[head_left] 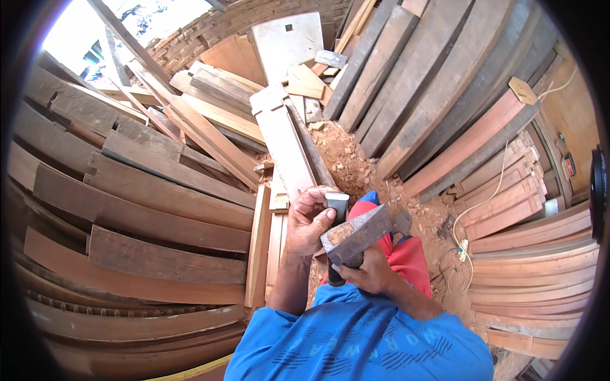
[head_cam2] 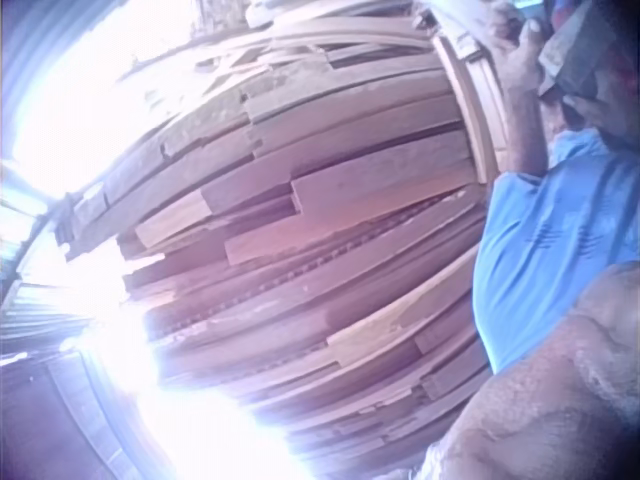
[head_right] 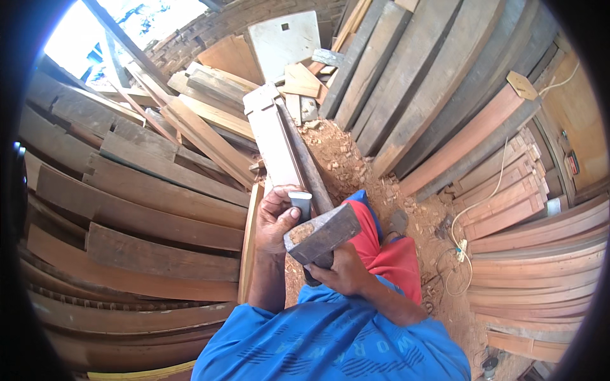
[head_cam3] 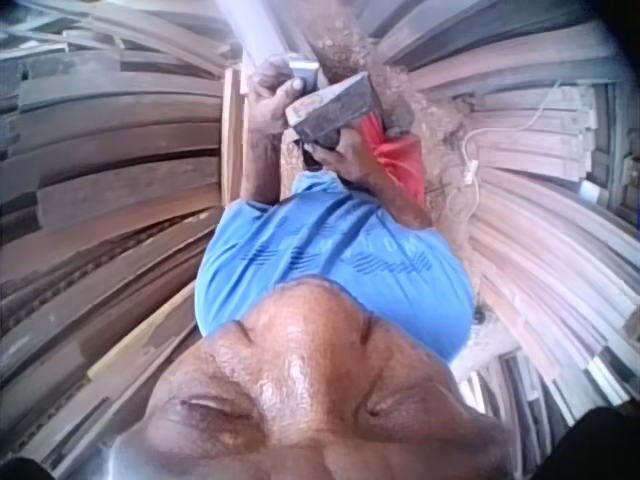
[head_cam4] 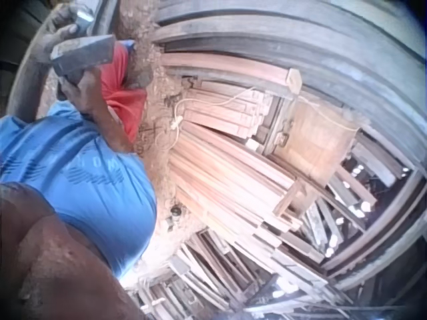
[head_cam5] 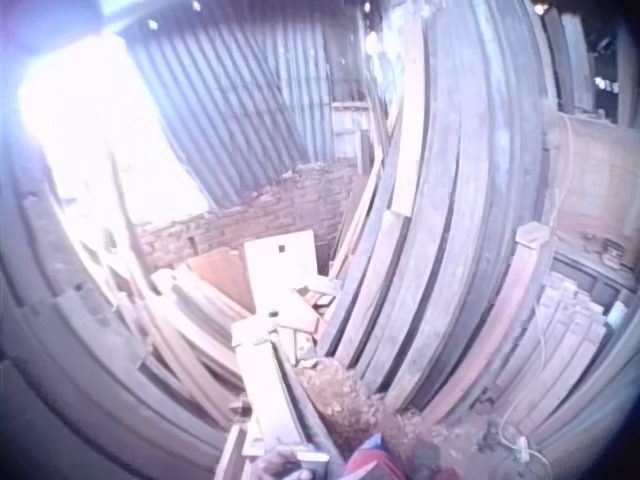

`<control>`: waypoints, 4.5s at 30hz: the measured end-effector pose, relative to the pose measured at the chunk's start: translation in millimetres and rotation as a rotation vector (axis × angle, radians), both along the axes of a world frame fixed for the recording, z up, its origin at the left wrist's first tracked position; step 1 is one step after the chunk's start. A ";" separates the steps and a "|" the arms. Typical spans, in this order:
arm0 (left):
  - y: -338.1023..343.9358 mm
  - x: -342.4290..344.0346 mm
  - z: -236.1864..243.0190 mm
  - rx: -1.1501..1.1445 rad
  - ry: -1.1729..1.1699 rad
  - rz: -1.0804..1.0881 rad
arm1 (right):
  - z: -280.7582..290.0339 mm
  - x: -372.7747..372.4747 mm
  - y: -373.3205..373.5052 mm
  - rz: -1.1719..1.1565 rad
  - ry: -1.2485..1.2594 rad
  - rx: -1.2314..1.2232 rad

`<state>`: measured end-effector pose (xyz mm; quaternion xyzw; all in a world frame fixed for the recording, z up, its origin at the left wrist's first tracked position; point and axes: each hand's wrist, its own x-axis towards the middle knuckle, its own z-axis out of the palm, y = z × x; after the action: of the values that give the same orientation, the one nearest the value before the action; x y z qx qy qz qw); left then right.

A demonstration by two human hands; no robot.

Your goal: The person sharpens a metal tool on a grinding stone using a back-and-forth motion. They then move to a wooden plank and use the sharpened tool to scrape or carve the wood surface.

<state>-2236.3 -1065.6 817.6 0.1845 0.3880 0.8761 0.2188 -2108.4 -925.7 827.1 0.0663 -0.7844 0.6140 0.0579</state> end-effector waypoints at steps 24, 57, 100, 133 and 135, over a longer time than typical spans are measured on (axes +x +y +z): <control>-2.0 -14.7 13.9 -0.167 -0.005 0.014 | -5.0 -1.9 -13.2 0.064 -0.151 -0.004; 2.1 -9.7 -61.9 0.434 -0.017 -0.362 | -0.4 2.1 -5.6 0.160 -0.121 -0.112; -16.8 56.6 -55.5 -0.745 1.213 0.392 | -41.8 -34.9 24.6 -0.034 -0.215 -0.356; -9.6 -75.9 -103.0 -0.804 0.213 0.593 | -65.2 -31.7 13.1 0.034 -0.019 -0.305; -10.4 -75.8 -100.7 -0.809 0.217 0.594 | -69.9 -32.6 17.2 0.023 0.033 -0.215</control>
<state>-2312.1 -1076.0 716.9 0.0570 0.7520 0.6562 -0.0270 -2140.9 -908.5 757.2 0.0791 -0.7121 0.6940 0.0706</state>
